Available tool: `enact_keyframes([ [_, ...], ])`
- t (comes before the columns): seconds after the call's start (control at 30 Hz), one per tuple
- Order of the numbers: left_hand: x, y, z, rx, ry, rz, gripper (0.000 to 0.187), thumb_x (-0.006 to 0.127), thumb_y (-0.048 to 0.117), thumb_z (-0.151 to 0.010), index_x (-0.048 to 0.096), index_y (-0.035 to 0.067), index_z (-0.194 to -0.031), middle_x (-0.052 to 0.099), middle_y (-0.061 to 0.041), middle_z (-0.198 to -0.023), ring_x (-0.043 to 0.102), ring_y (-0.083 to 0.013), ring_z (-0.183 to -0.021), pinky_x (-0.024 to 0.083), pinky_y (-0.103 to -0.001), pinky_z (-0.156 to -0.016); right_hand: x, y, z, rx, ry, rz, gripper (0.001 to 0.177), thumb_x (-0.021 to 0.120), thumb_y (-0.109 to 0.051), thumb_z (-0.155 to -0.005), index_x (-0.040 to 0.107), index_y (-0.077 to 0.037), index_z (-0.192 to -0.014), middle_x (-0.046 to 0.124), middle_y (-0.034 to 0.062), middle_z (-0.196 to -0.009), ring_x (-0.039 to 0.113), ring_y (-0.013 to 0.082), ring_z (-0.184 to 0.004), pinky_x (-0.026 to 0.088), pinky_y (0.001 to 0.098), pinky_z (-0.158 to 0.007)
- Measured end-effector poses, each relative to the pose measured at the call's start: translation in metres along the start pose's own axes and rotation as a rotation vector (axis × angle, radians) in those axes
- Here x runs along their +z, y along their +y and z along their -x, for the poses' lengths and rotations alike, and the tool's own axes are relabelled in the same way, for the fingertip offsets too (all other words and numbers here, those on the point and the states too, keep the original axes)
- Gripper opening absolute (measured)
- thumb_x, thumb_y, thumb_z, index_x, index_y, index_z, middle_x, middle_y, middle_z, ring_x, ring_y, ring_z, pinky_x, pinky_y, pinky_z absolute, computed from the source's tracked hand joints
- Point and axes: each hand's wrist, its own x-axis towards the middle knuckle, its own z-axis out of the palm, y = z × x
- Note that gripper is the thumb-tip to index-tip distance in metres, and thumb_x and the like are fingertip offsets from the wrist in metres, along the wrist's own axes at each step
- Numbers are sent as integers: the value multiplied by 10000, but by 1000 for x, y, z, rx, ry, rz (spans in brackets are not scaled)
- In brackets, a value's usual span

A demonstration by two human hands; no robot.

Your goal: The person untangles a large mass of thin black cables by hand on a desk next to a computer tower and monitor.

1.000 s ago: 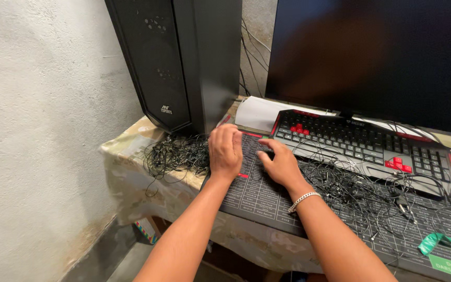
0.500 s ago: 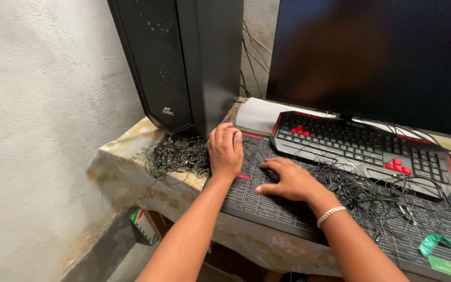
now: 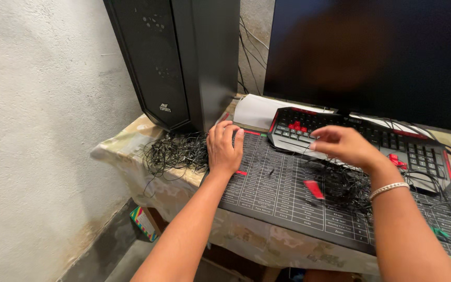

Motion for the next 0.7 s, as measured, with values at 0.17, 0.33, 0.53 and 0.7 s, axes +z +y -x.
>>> enact_keyframes([
  [0.17,1,-2,-1,-7,5,15,281,572,346,-1020,700,96,-1013,634,-87,-1248,534,-319,-1261,389,-481,-1069,20,-30,12,-5,443,168,386,745,-362,-924,760,-114,-1220,775,109,-1125,735,238,-1044,560,375,-930],
  [0.33,2,-2,1,0,6,5,322,553,360,-1034,709,88,-960,638,-95,-1247,537,-327,-1253,395,-486,-1058,80,-56,-4,-320,305,152,625,880,-399,-707,707,-94,-1225,706,124,-1247,665,266,-1181,516,391,-1008],
  [0.53,4,-5,2,23,9,-9,391,534,402,-1046,714,75,-932,649,-96,-1226,550,-336,-1229,417,-488,-1038,143,-55,-45,-585,278,286,889,828,-206,-621,535,-10,-1437,604,256,-1317,572,462,-1196,469,520,-974],
  [0.7,6,-6,0,9,-2,-1,414,529,417,-1046,708,71,-908,649,-100,-1220,563,-337,-1217,430,-488,-1025,164,-37,-58,-378,258,284,351,728,-261,-847,672,-115,-1161,722,167,-1152,661,351,-1097,520,453,-958],
])
